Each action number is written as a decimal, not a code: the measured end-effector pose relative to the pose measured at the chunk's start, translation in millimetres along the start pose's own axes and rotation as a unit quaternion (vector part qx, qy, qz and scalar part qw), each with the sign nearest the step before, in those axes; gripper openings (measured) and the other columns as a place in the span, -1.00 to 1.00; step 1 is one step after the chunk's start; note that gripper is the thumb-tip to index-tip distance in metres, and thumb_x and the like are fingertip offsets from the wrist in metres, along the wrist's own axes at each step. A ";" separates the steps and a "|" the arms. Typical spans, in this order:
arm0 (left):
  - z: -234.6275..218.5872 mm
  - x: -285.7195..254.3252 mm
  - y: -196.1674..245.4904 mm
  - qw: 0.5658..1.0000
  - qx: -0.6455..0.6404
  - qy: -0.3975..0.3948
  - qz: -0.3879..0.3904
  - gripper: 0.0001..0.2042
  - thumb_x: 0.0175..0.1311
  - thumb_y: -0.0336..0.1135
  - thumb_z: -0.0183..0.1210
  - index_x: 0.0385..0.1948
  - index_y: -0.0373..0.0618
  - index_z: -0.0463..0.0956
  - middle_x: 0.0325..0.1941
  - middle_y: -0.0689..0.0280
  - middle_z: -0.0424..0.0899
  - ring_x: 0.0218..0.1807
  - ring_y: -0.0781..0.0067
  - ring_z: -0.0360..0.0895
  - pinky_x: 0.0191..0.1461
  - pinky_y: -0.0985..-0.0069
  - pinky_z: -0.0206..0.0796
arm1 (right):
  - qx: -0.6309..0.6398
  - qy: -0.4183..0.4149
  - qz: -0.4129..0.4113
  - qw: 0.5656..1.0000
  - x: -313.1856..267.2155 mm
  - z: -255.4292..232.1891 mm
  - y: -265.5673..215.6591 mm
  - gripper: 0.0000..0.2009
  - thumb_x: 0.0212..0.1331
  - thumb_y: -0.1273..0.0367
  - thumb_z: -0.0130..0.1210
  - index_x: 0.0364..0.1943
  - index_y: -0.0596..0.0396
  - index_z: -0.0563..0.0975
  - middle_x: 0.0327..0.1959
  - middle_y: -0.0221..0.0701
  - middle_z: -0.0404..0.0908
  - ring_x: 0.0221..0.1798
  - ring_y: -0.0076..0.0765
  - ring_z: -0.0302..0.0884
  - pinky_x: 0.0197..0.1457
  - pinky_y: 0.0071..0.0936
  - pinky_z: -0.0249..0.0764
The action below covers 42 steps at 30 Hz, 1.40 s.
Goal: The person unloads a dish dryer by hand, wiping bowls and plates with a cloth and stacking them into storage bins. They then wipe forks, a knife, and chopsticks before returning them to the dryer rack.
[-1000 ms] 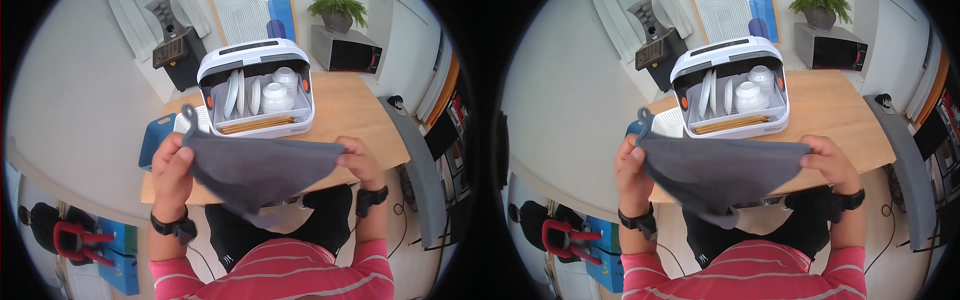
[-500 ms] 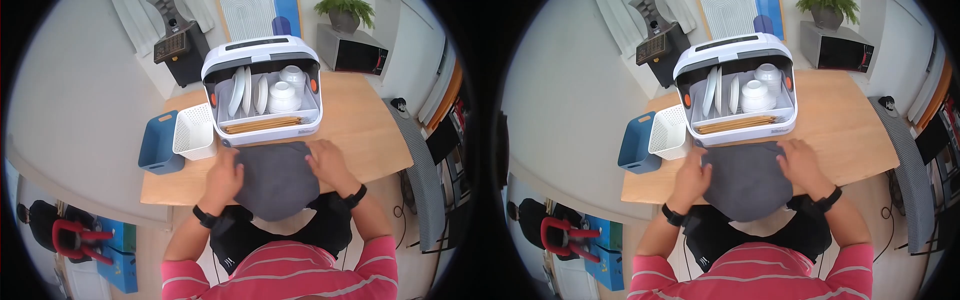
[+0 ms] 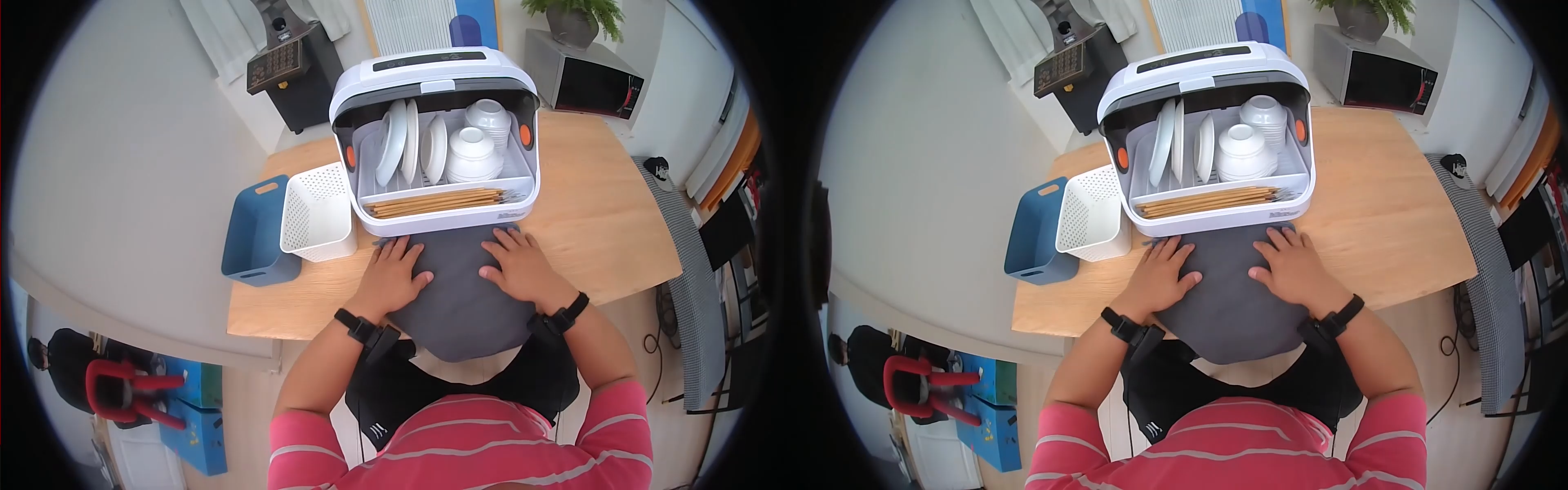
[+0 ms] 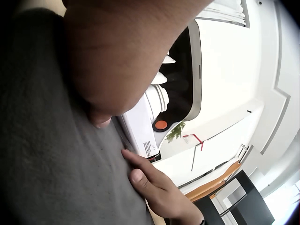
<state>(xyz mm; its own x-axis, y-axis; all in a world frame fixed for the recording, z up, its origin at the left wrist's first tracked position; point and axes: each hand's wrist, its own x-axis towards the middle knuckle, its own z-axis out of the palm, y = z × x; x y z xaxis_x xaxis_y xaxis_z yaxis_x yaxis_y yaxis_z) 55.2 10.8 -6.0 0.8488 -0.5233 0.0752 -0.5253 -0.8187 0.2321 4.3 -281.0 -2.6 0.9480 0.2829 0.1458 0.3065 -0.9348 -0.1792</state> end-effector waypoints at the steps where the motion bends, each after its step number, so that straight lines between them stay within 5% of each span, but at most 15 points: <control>1: -1.5 7.2 -0.4 1.000 -0.015 -0.008 -0.007 -0.36 0.41 0.10 0.13 0.41 -0.12 0.39 0.55 -0.02 0.28 0.57 -0.14 0.18 0.60 0.03 0.00 | 0.000 0.000 -0.001 1.000 7.6 -1.1 4.2 -0.45 0.37 -0.03 0.10 0.28 0.01 0.56 0.44 -0.05 0.41 0.50 0.21 0.27 0.51 0.11 0.15; 9: 0.5 -3.3 -3.7 0.997 -0.063 0.037 -0.020 -0.42 0.39 0.02 0.17 0.32 -0.15 0.46 0.48 -0.02 0.38 0.48 -0.10 0.32 0.55 0.09 0.11 | 0.032 0.046 -0.008 0.998 9.4 4.1 16.6 -0.46 0.35 0.02 0.14 0.23 0.13 0.57 0.40 -0.10 0.45 0.46 0.10 0.31 0.49 0.05 0.19; 11: -13.3 -31.5 6.1 0.991 -0.060 0.115 -0.019 -0.47 0.34 -0.08 0.24 0.25 -0.21 0.50 0.40 -0.05 0.48 0.40 -0.13 0.41 0.48 0.10 0.21 | 0.028 0.061 0.001 0.998 -4.4 -5.9 13.4 -0.47 0.35 0.04 0.16 0.23 0.14 0.56 0.40 -0.09 0.45 0.45 0.11 0.32 0.49 0.06 0.20; 13: -29.9 -54.2 19.9 0.985 -0.095 0.135 -0.045 -0.48 0.27 -0.13 0.31 0.19 -0.25 0.51 0.23 -0.08 0.61 0.26 -0.18 0.52 0.38 0.09 0.32 | 0.026 0.073 0.009 0.997 -21.2 -21.9 7.8 -0.47 0.34 0.06 0.18 0.23 0.14 0.56 0.40 -0.07 0.44 0.44 0.12 0.34 0.48 0.06 0.22; 15: -33.5 -70.8 23.5 0.977 -0.090 0.073 -0.181 -0.45 0.23 -0.10 0.34 0.15 -0.31 0.51 0.11 -0.07 0.67 0.10 -0.22 0.59 0.27 0.04 0.38 | 0.091 0.043 0.001 0.995 -34.3 -32.2 2.2 -0.47 0.33 0.08 0.20 0.25 0.14 0.55 0.40 -0.04 0.44 0.44 0.14 0.35 0.50 0.09 0.21; 17: -19.0 -74.9 21.8 0.974 -0.094 0.118 -0.171 -0.44 0.19 -0.15 0.39 0.13 -0.35 0.50 0.03 -0.05 0.70 -0.01 -0.14 0.63 0.18 0.07 0.43 | 0.081 0.028 -0.007 0.996 -38.5 -19.5 2.0 -0.47 0.33 0.09 0.20 0.26 0.14 0.54 0.41 -0.04 0.42 0.47 0.14 0.32 0.52 0.11 0.18; 23: -2.9 -59.5 30.9 0.855 -0.455 0.123 -0.216 -0.50 0.35 -0.39 0.28 0.28 -0.29 0.35 -0.11 0.14 0.69 -0.03 0.37 0.64 0.05 0.40 0.49 | 0.040 0.029 0.010 0.999 -37.4 -3.6 -2.9 -0.46 0.34 0.08 0.18 0.28 0.13 0.52 0.46 -0.03 0.36 0.54 0.13 0.22 0.56 0.15 0.11; 25: -12.3 -57.9 37.5 0.727 -0.635 0.075 -0.249 -0.50 0.41 -0.44 0.22 0.34 -0.19 0.28 -0.16 0.23 0.67 -0.05 0.50 0.61 0.00 0.48 0.48 | 0.041 0.027 0.012 0.999 -38.8 -2.8 -2.0 -0.46 0.35 0.08 0.17 0.28 0.13 0.52 0.47 -0.03 0.34 0.56 0.14 0.20 0.57 0.15 0.10; 28: -14.7 -68.0 18.6 0.755 -0.620 0.002 -0.211 -0.54 0.42 -0.44 0.20 0.32 -0.15 0.31 -0.19 0.28 0.68 -0.12 0.50 0.63 -0.07 0.52 0.48 | 0.052 0.031 0.009 0.998 -40.4 -0.7 -0.2 -0.46 0.36 0.07 0.16 0.28 0.13 0.52 0.47 -0.02 0.34 0.56 0.14 0.19 0.57 0.17 0.08; 31: -14.4 -71.3 9.1 0.720 -0.651 0.071 -0.228 -0.56 0.41 -0.41 0.23 0.29 -0.17 0.36 -0.23 0.31 0.68 -0.18 0.55 0.63 -0.14 0.58 0.47 | 0.053 0.045 0.008 0.998 -41.1 3.1 -1.1 -0.46 0.35 0.07 0.16 0.28 0.12 0.53 0.47 -0.02 0.35 0.56 0.13 0.19 0.58 0.18 0.07; 32: -21.2 -70.8 9.1 0.720 -0.651 0.072 -0.230 -0.56 0.41 -0.41 0.23 0.29 -0.17 0.36 -0.23 0.31 0.68 -0.18 0.55 0.63 -0.14 0.58 0.47 | 0.052 0.048 0.009 0.997 -41.0 3.5 -1.5 -0.46 0.35 0.07 0.17 0.28 0.12 0.53 0.47 -0.02 0.36 0.56 0.13 0.19 0.58 0.18 0.07; 34: -37.2 -68.8 12.6 0.885 -0.356 0.035 -0.300 -0.57 0.36 -0.36 0.28 0.23 -0.18 0.43 -0.19 0.21 0.73 -0.20 0.41 0.71 -0.18 0.48 0.51 | 0.051 0.051 0.010 0.997 -41.7 3.8 -1.7 -0.46 0.34 0.06 0.17 0.27 0.12 0.54 0.46 -0.01 0.36 0.56 0.13 0.19 0.58 0.19 0.06; 35: -37.0 -71.0 13.9 0.885 -0.355 0.036 -0.299 -0.57 0.36 -0.36 0.28 0.23 -0.18 0.43 -0.19 0.21 0.73 -0.20 0.41 0.71 -0.18 0.48 0.51 | 0.050 0.054 0.008 0.997 -42.1 3.5 -1.4 -0.46 0.34 0.07 0.18 0.27 0.12 0.54 0.45 -0.01 0.37 0.55 0.14 0.20 0.57 0.18 0.08; 37: -36.1 -75.9 15.4 0.972 -0.041 0.011 -0.231 -0.61 0.31 -0.29 0.29 0.13 -0.18 0.52 -0.10 0.11 0.74 -0.17 0.17 0.73 -0.11 0.28 0.54 | 0.049 0.062 0.007 0.997 -42.3 -0.1 -0.9 -0.46 0.33 0.07 0.19 0.27 0.12 0.54 0.44 -0.01 0.38 0.54 0.15 0.21 0.56 0.18 0.09; 42: -39.0 -39.4 19.3 0.989 -0.065 0.094 -0.089 -0.67 0.35 -0.22 0.23 0.06 -0.16 0.60 0.05 0.08 0.72 -0.01 -0.01 0.69 0.07 0.13 0.51 | 0.138 0.054 0.000 0.989 -28.0 -14.6 0.2 -0.45 0.27 0.12 0.25 0.27 0.12 0.54 0.39 -0.05 0.45 0.45 0.15 0.34 0.51 0.05 0.22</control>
<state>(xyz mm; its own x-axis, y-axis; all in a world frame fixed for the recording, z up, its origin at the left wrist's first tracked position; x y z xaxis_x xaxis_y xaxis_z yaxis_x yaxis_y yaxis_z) 13.9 24.8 33.3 0.9300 -0.3095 0.1983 -0.3640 -0.8502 0.3804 -23.4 -292.1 7.5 0.9376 0.2449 0.2467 0.3331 -0.8361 -0.4360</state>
